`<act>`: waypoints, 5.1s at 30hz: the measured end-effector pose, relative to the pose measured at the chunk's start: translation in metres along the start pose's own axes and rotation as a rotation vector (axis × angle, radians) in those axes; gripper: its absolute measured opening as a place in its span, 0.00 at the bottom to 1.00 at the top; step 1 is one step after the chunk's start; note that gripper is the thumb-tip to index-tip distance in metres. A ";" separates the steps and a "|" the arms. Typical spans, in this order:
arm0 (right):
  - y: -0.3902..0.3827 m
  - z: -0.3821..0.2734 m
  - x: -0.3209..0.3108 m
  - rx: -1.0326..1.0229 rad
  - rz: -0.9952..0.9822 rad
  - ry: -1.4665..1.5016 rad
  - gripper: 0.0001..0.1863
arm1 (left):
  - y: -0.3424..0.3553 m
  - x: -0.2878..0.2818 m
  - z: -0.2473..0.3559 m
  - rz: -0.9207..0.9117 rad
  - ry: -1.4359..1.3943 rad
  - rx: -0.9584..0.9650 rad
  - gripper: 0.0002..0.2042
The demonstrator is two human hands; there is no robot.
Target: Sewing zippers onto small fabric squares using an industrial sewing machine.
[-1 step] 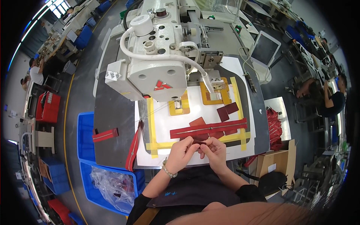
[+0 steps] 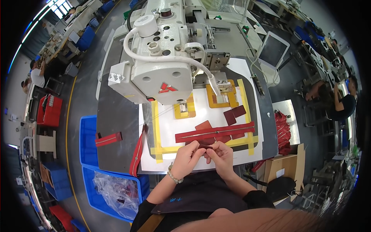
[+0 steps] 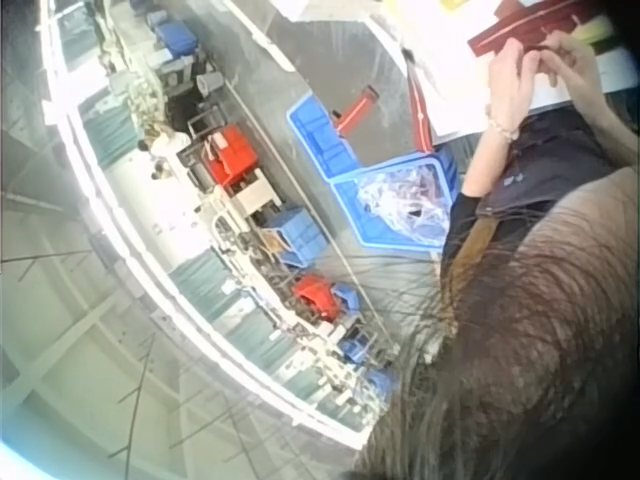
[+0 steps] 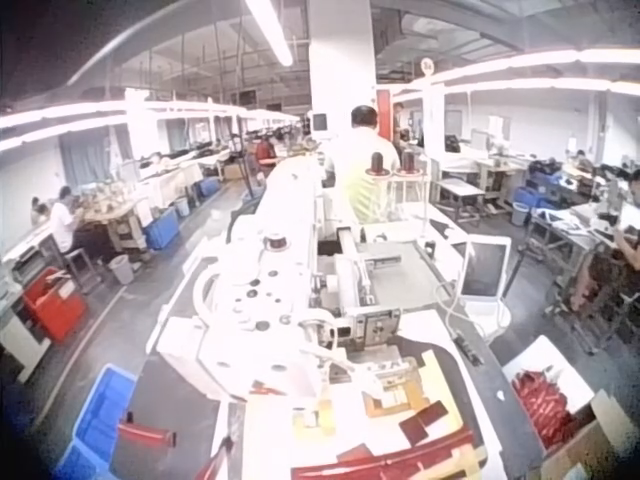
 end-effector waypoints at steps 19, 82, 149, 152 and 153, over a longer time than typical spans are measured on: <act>0.000 0.009 0.007 0.049 -0.048 0.093 0.03 | 0.003 -0.011 0.008 0.008 0.036 0.095 0.13; 0.009 0.027 0.009 0.120 -0.033 0.201 0.03 | 0.002 -0.016 0.015 0.040 0.222 0.096 0.06; 0.185 0.033 0.026 0.516 -0.460 -0.660 0.12 | 0.071 -0.057 -0.017 -0.067 0.931 0.327 0.20; 0.180 0.023 0.030 0.467 -0.540 -0.693 0.12 | 0.070 -0.056 -0.022 -0.081 0.944 0.298 0.21; 0.179 0.015 0.033 0.388 -0.554 -0.773 0.12 | 0.070 -0.056 -0.023 -0.081 0.944 0.296 0.21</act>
Point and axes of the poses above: each hand's wrist, its own y-axis towards the middle knuckle, its own x-axis out of the palm, z = x × y, the point moved 9 cm from there along y, towards the middle knuckle, and after that the axes turned 3 degrees about -z, right-handed, at the moved point
